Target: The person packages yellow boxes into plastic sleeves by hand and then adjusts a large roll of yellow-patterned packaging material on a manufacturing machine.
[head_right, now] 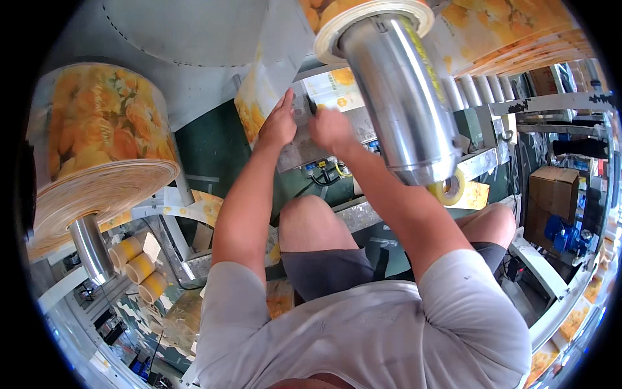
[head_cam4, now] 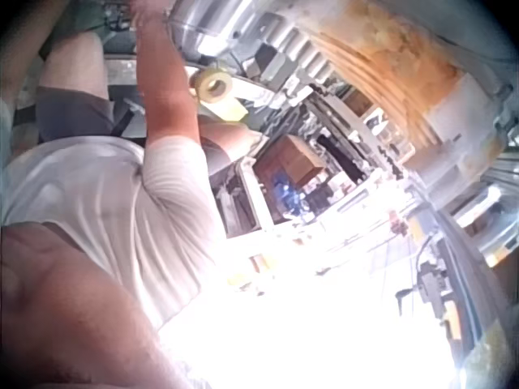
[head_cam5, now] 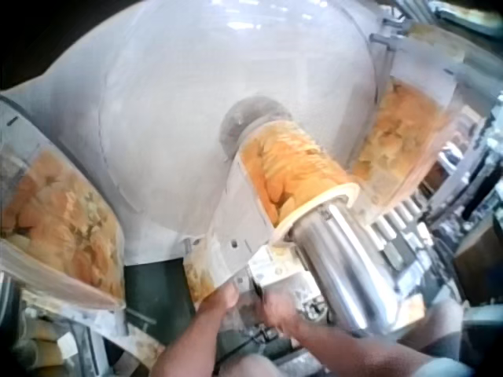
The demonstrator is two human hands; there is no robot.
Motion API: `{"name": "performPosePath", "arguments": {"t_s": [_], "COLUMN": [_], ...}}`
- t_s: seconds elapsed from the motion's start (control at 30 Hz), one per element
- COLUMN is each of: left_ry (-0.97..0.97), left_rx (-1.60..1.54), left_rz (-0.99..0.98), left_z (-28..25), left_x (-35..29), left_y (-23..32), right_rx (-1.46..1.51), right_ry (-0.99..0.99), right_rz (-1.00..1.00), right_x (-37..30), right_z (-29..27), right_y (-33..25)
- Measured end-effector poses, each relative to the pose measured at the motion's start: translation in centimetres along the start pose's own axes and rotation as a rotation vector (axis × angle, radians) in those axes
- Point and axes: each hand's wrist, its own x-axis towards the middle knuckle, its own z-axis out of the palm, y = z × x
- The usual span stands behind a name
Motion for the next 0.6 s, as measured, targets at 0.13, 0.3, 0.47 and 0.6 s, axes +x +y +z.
{"name": "performPosePath", "arguments": {"t_s": [0.13,0.3,0.47,0.6], "left_ry": [-0.023,0.158,0.727,-0.124], "left_rx": [0.045,-0.017,-0.638,-1.781], "left_rz": [0.022,0.356,0.519,0.142], "left_z": [-1.4,-3.0,-16.9,-26.4], "left_x": [-0.8,-7.2,-11.6,-4.6], "left_y": [-0.2,5.3,16.8,20.9], "right_rx": [0.055,0.078,-0.252,-0.307], "right_ry": [-0.126,0.02,-0.087,-0.014], "right_rz": [-0.065,0.307,0.341,0.136], "right_x": [-16.7,-24.3,-22.7,-20.3], "right_z": [3.7,-0.3,-2.7,-5.0], "right_y": [8.4,20.4,24.8,19.8]}}
